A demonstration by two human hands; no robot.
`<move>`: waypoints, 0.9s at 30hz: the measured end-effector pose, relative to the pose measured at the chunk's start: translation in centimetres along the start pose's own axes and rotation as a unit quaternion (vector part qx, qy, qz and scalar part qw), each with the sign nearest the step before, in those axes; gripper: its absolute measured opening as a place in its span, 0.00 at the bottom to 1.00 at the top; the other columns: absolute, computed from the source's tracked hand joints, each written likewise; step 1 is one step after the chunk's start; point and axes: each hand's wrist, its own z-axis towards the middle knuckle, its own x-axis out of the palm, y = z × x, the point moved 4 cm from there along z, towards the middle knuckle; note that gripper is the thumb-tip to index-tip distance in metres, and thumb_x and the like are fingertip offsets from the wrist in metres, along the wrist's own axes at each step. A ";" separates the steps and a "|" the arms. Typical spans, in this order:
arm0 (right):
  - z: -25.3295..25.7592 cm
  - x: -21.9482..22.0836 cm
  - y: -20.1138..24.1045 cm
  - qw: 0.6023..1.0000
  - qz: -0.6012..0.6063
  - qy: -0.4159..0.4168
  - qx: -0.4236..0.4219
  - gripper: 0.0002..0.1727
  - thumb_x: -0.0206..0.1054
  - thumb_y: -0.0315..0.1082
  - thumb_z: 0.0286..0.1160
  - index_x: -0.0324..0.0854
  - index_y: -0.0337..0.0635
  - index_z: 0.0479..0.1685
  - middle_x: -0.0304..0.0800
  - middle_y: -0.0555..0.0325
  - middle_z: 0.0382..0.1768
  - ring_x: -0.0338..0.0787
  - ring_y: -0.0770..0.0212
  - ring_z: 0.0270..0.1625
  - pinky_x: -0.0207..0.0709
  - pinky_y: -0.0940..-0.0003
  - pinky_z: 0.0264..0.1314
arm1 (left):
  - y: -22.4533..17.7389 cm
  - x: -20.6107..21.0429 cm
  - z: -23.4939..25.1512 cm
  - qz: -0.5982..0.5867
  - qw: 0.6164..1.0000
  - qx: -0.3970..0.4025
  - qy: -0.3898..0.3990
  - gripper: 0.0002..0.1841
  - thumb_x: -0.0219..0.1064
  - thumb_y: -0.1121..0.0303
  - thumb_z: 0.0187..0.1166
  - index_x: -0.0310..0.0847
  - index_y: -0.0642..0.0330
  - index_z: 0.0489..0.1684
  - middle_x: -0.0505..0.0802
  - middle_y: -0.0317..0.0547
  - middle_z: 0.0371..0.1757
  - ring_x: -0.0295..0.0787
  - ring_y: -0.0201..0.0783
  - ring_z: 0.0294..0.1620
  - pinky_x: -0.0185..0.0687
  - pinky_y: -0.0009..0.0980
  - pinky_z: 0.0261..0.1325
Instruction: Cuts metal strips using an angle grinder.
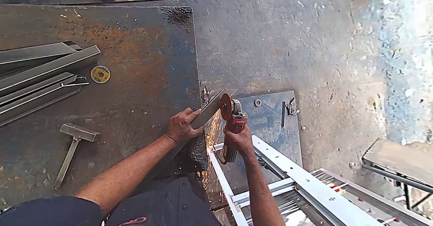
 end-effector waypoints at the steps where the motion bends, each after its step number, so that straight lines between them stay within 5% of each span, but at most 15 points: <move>1: 0.1 0.0 0.0 1.000 0.000 0.002 -0.002 0.39 0.85 0.46 0.45 0.80 0.36 0.61 0.93 0.55 0.45 0.93 0.63 0.48 0.86 0.58 0.57 | 0.0 0.0 0.0 0.000 1.000 0.000 -0.001 0.36 0.68 0.34 0.65 0.86 0.41 0.74 0.94 0.46 0.48 0.93 0.43 0.44 0.88 0.46 0.43; 27: 1.3 0.0 -0.1 1.000 0.006 0.004 -0.006 0.39 0.86 0.46 0.43 0.81 0.37 0.60 0.93 0.54 0.43 0.93 0.63 0.47 0.87 0.57 0.55 | -0.2 0.0 0.2 0.009 1.000 0.008 -0.009 0.36 0.68 0.34 0.65 0.86 0.41 0.74 0.94 0.46 0.48 0.93 0.43 0.41 0.88 0.46 0.39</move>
